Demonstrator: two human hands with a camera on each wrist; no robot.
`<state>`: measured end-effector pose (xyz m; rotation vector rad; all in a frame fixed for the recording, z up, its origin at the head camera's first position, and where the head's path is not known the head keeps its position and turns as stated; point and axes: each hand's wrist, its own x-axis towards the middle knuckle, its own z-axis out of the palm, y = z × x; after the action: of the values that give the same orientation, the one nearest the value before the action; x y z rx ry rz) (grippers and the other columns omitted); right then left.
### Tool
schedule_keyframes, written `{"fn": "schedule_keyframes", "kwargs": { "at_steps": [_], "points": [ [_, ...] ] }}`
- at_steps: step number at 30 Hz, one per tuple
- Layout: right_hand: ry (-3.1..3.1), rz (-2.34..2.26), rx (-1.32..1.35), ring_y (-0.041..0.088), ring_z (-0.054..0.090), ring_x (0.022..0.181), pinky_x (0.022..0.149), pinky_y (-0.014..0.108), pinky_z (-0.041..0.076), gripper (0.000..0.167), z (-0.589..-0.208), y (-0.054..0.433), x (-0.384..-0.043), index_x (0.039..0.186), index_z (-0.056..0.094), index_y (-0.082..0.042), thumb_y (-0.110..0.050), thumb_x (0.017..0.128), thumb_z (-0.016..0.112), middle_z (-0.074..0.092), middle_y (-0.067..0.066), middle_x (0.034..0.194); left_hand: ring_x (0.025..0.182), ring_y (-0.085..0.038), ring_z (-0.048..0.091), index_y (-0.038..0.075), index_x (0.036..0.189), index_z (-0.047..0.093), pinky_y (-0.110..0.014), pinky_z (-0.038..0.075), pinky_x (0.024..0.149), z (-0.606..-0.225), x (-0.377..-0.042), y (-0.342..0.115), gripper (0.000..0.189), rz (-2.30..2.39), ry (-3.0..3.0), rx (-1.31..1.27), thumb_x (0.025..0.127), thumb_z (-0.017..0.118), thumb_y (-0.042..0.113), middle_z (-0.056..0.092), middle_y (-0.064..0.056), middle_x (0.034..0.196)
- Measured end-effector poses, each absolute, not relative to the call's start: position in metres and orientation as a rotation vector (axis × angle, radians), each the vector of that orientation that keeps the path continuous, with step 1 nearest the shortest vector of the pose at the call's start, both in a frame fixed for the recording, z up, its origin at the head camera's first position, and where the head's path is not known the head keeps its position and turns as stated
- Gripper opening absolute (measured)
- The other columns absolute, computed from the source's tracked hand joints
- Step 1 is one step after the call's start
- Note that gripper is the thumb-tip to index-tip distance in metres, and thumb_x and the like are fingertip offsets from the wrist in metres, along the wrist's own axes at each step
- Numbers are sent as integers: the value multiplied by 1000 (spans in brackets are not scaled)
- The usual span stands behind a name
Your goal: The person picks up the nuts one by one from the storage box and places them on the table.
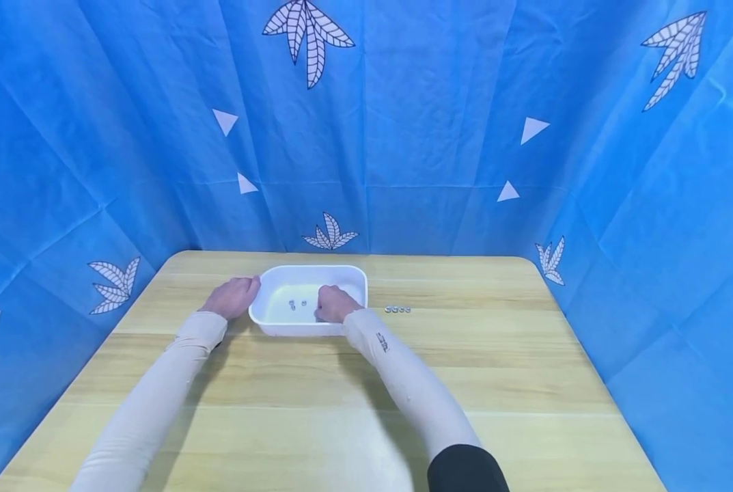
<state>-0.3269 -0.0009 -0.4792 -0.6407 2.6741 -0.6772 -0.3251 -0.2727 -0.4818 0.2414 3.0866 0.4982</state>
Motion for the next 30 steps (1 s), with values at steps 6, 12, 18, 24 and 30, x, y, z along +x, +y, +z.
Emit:
{"fn": "schedule_keyframes", "kwargs": {
  "at_steps": [6,12,18,24,30],
  "points": [
    [2697,-731,-643,17,67,93,95,32,57,11,-480,-1,-326,104,73,-5,-13,97,69,76,7,102,117,-49,66,0,114,70,-62,54,95,-486,-327,-275,65,484,3090,249,111,17,37,70,-27,126],
    [2748,-798,-709,16,67,88,88,30,58,5,-480,-2,-326,96,73,-4,-7,94,70,75,7,94,116,-49,67,0,114,70,-62,54,95,-486,-326,-275,66,489,3093,242,111,17,39,70,-26,125],
    [2692,-946,-676,17,65,90,99,35,53,5,-480,-1,-326,88,74,-6,-2,91,72,74,5,91,115,-48,67,1,110,71,-62,55,94,-487,-326,-275,66,493,3100,238,111,16,39,71,-26,124],
    [2678,-1041,-647,18,63,92,96,35,54,5,-482,1,-329,85,74,-6,-2,88,75,74,4,91,116,-48,67,1,112,71,-62,54,95,-487,-326,-274,63,501,3107,239,111,19,37,71,-25,124],
    [2641,-1188,-692,18,63,89,89,32,54,13,-479,1,-329,99,70,1,1,88,76,70,8,93,116,-49,67,1,113,71,-62,54,96,-486,-326,-275,65,503,3110,251,111,17,37,70,-26,125]
  ]
}}
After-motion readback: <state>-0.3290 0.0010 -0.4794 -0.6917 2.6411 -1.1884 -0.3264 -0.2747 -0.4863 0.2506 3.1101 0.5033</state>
